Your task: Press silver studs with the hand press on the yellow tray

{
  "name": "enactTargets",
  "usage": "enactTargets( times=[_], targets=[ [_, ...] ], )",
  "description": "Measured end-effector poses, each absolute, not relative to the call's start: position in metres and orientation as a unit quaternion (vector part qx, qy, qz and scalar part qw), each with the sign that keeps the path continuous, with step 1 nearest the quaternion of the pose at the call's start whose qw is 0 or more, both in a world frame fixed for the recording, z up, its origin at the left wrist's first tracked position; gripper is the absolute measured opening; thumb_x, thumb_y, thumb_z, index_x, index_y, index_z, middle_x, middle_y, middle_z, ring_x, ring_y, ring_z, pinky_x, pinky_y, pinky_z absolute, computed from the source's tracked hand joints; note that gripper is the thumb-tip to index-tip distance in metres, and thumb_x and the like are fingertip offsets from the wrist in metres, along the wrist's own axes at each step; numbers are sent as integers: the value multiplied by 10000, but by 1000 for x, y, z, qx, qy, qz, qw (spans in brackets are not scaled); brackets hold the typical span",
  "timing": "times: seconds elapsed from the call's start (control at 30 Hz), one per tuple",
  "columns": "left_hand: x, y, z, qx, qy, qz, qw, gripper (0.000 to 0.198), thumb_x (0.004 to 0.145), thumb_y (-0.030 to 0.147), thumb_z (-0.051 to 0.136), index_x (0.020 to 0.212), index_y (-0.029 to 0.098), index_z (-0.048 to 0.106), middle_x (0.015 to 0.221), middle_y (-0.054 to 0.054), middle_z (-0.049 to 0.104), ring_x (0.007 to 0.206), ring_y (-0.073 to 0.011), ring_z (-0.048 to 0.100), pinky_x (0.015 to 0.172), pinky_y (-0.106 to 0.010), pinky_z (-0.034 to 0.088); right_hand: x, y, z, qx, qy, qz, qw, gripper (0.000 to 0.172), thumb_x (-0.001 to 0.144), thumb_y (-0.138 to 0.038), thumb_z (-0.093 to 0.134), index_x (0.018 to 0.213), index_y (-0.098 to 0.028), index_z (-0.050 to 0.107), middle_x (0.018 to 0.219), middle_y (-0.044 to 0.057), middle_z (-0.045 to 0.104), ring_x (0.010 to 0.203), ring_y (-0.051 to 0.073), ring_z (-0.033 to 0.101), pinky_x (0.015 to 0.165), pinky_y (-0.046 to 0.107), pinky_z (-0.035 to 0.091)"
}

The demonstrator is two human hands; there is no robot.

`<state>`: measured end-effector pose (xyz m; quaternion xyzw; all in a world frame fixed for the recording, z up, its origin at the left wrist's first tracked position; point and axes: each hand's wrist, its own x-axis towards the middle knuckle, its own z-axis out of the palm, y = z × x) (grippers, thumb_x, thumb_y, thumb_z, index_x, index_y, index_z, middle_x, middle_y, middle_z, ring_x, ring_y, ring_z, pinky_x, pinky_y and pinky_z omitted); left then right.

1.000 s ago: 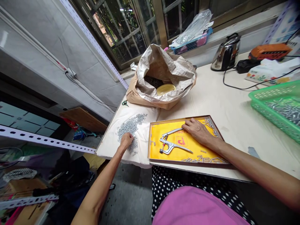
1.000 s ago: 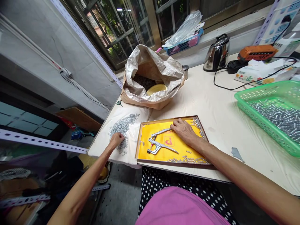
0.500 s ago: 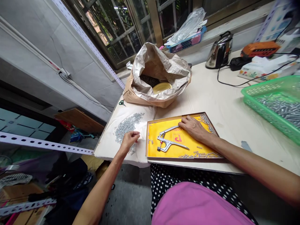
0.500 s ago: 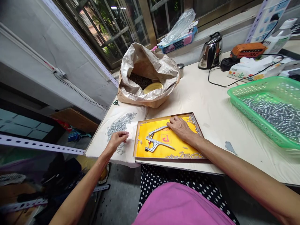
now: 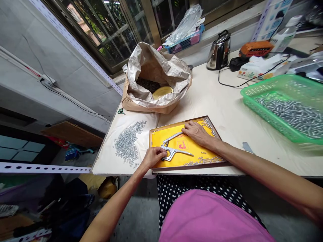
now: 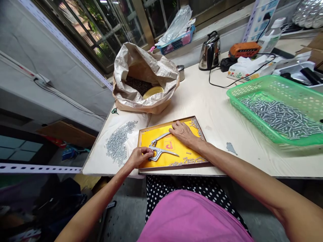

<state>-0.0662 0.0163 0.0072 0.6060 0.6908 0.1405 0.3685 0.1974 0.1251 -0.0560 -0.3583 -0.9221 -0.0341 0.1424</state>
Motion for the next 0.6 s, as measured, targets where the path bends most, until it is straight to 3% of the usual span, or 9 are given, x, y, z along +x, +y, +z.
enactTargets(
  times=[0.13, 0.6],
  targets=[
    [-72, 17, 18, 616, 732, 129, 259, 136, 799, 237, 632, 827, 190, 756, 843, -32, 764, 789, -178, 679, 700, -238, 484, 196, 126, -57, -365, -919, -35, 144, 228, 980, -206, 419, 993, -196, 647, 982, 97, 604, 927, 243, 423, 719, 340, 267],
    [-63, 14, 10, 531, 721, 201, 397, 320, 726, 438, 689, 812, 134, 738, 783, -66, 734, 676, -155, 630, 564, -221, 446, 207, 126, -45, -362, -915, -71, 163, 217, 994, -210, 440, 972, -210, 656, 973, 80, 636, 932, 245, 445, 751, 355, 256]
  ],
)
